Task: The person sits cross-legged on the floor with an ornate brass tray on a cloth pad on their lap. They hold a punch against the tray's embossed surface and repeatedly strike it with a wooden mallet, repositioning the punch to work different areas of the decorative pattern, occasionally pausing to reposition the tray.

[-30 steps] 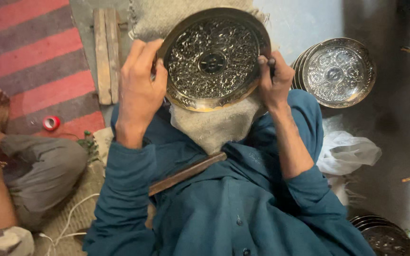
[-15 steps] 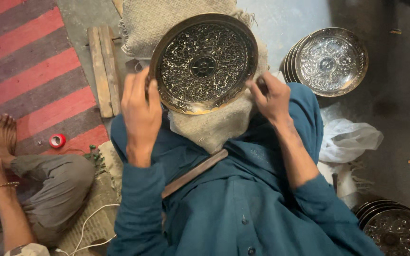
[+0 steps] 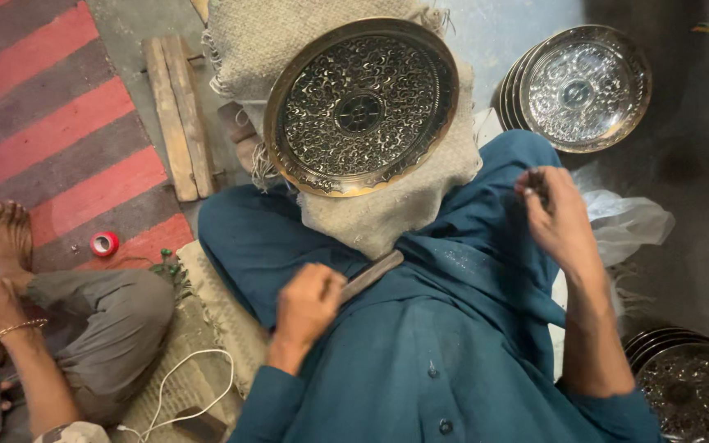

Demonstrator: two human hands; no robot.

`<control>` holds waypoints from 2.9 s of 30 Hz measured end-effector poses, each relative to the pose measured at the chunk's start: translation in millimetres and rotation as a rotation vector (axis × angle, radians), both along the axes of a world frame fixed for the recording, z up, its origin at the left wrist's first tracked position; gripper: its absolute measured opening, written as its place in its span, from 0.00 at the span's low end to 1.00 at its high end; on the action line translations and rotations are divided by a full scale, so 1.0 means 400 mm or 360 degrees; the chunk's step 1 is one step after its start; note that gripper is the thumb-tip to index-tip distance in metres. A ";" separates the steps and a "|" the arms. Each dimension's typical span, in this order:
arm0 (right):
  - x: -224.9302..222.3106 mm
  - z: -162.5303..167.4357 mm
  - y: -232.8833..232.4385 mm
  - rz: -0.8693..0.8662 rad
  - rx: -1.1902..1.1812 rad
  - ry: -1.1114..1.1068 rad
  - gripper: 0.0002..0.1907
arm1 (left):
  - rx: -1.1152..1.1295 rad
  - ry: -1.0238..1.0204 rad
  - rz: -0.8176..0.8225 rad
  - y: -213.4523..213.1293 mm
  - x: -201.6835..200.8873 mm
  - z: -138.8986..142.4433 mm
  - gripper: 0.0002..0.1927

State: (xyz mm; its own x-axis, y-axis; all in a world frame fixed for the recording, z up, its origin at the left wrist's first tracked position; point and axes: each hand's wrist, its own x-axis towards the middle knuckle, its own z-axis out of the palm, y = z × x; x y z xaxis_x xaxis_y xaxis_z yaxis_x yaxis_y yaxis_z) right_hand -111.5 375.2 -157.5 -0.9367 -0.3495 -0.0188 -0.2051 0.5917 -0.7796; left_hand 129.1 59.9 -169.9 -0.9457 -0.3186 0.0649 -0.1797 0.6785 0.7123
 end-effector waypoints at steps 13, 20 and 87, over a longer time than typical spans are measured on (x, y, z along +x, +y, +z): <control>0.046 0.036 -0.280 -0.0369 -0.1430 -0.0838 0.17 | -0.0492 -0.0019 -0.0606 0.010 -0.052 0.055 0.21; 0.042 0.060 -0.366 -0.0081 -0.1246 -0.0643 0.15 | -0.0492 0.0002 -0.0588 0.019 -0.080 0.109 0.21; 0.068 0.052 -0.450 0.0204 -0.0887 0.0072 0.14 | -0.1507 -0.0178 -0.0814 -0.183 -0.368 0.454 0.37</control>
